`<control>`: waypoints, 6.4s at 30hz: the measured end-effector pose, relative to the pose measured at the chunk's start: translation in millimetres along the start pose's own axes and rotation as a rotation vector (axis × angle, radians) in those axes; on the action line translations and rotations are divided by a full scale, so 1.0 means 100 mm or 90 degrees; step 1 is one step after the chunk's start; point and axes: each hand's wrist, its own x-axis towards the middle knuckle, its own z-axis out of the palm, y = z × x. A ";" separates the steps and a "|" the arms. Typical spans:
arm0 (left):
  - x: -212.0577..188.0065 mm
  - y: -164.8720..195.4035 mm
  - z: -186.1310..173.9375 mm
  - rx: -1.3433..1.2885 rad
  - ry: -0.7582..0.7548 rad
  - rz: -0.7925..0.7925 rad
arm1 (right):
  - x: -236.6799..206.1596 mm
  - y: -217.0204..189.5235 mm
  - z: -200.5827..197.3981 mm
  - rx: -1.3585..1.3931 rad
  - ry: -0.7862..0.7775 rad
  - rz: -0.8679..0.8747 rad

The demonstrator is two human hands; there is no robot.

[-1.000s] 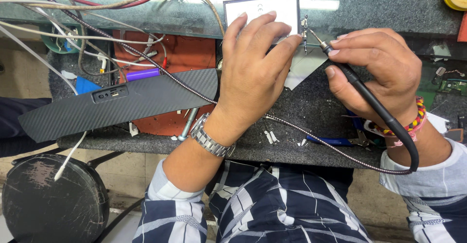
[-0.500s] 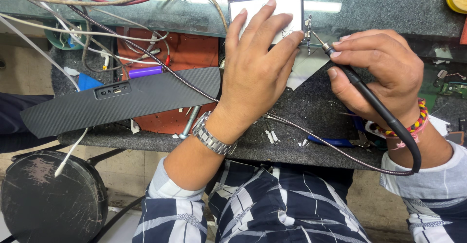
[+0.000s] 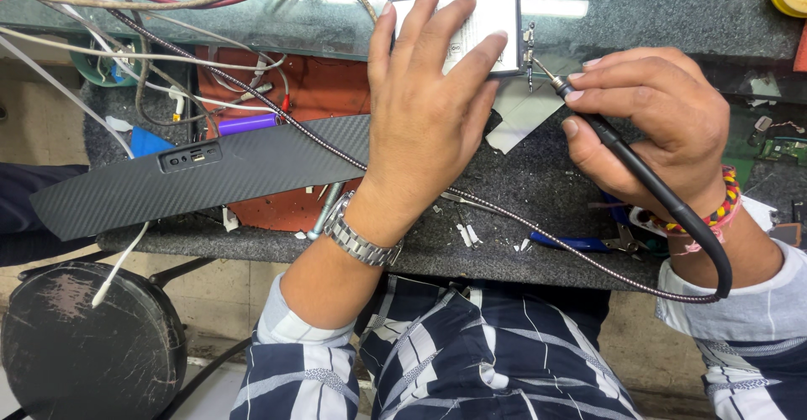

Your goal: The person uses a soldering iron to apply solder to the terminals of a rectangular battery pack. They hold the battery with one hand and the soldering iron with the other, repeatedly applying heat to the connection points.

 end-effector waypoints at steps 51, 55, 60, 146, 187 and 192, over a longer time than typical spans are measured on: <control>-0.01 0.09 0.02 -0.015 -0.033 0.077 | -0.02 -0.07 -0.03 -0.035 -0.005 0.004; -0.02 0.09 0.03 -0.014 -0.029 0.075 | -0.03 -0.07 -0.02 -0.032 -0.004 0.014; -0.01 0.09 0.03 -0.008 -0.028 0.076 | -0.03 -0.06 -0.01 -0.035 -0.003 0.005; 0.05 0.10 -0.04 -0.024 -0.032 0.067 | 0.01 -0.09 -0.02 -0.017 0.030 0.067; 0.27 0.26 -0.26 -0.032 -0.054 0.047 | 0.11 -0.02 -0.21 0.040 0.028 0.086; 0.28 0.25 -0.26 -0.034 -0.064 0.043 | 0.11 -0.01 -0.23 0.061 0.038 0.109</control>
